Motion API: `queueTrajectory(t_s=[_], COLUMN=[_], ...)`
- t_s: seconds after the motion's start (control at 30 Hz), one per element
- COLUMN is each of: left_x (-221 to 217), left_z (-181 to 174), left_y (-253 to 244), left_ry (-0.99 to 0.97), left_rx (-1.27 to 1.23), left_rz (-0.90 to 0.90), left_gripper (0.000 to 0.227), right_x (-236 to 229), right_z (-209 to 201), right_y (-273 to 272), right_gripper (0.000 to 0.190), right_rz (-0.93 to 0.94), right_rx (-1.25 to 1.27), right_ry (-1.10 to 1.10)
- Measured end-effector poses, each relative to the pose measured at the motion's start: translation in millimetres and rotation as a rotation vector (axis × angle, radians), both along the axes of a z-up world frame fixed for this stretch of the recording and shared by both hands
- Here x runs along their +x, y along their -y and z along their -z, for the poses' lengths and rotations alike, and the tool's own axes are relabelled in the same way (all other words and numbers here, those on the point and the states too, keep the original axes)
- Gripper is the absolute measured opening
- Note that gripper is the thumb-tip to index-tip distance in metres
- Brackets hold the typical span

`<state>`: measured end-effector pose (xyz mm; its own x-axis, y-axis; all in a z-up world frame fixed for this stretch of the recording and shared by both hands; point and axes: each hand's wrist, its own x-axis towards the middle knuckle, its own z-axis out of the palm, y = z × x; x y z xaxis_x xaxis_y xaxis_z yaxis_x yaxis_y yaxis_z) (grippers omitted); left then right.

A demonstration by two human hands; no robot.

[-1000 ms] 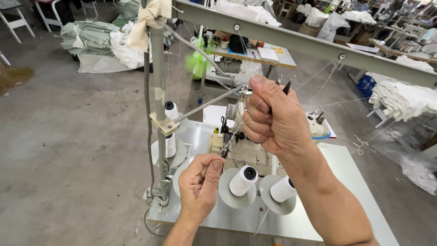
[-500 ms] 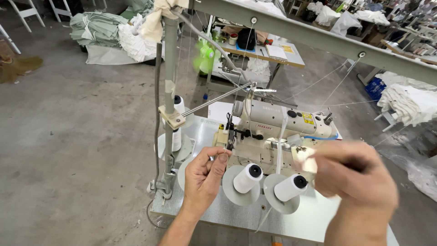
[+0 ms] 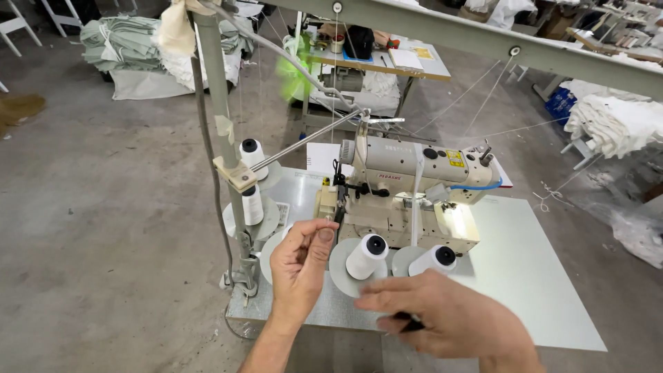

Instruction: Replacing thread spools and threading an industrial sewing machine

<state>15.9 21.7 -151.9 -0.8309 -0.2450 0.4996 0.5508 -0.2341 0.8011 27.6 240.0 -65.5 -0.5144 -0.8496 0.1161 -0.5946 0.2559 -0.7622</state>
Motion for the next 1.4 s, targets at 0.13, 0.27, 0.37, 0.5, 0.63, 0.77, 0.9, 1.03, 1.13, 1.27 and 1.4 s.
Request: queueTrajectory(t_s=[0.13,0.27,0.37,0.5,0.63,0.77,0.9,1.03,1.13,1.27,1.4], left_x=[7.7,13.0,15.9,14.5,10.1,0.4,-21.1,-29.8,-29.6,-29.5,-31.9], left_z=[-10.8,-38.0,-47.6,-67.0,-84.2,-121.8,-142.8,-163.7,-178.3,-186.4,-180.9], left_y=[3.2,4.7,4.8,13.0,27.8,27.7,28.3,33.8,42.8,44.5,42.1], left_ry=[-0.127,-0.392,-0.404,-0.451,-0.59,-0.916,-0.935,-0.918,-0.923,-0.953,-0.984], left_rx=[-0.283,-0.534,-0.638,-0.631,-0.736,-0.851,-1.032,-1.048,-1.082,-1.187,-1.243], left_rz=[-0.139,-0.241,-0.241,-0.203,-0.33,-0.316,-0.171,-0.08,-0.159,-0.258,-0.355], left_gripper=[0.016,0.011,0.012,0.011,0.03,0.023,0.038,0.032,0.027,0.017,0.041], right_x=[-6.2,-18.0,-35.8,-39.8,-29.8,-20.7,-9.7,-12.8,-17.7,-4.2,-18.1], right_z=[-2.8,-13.4,-6.9,-14.8,-23.2,-24.4,-31.3,-35.6,-49.8,-83.5,-93.9], right_y=[14.8,30.5,44.3,37.6,19.0,10.0,3.5,-0.3,-2.1,18.9,61.5], right_gripper=[0.011,0.041,0.046,0.014,0.021,0.022,0.017,0.013,0.017,0.035,0.057], right_rz=[0.108,0.448,0.438,0.434,0.549,0.406,0.402,0.421,0.622,0.704,0.599], right_rx=[-0.036,-0.302,-0.427,-0.543,-0.591,-0.484,-0.46,-0.498,-0.43,-0.697,-0.693], right_ry=[-0.233,-0.084,0.065,-0.215,0.069,-0.029,-0.122,-0.148,-0.42,-0.303,0.318])
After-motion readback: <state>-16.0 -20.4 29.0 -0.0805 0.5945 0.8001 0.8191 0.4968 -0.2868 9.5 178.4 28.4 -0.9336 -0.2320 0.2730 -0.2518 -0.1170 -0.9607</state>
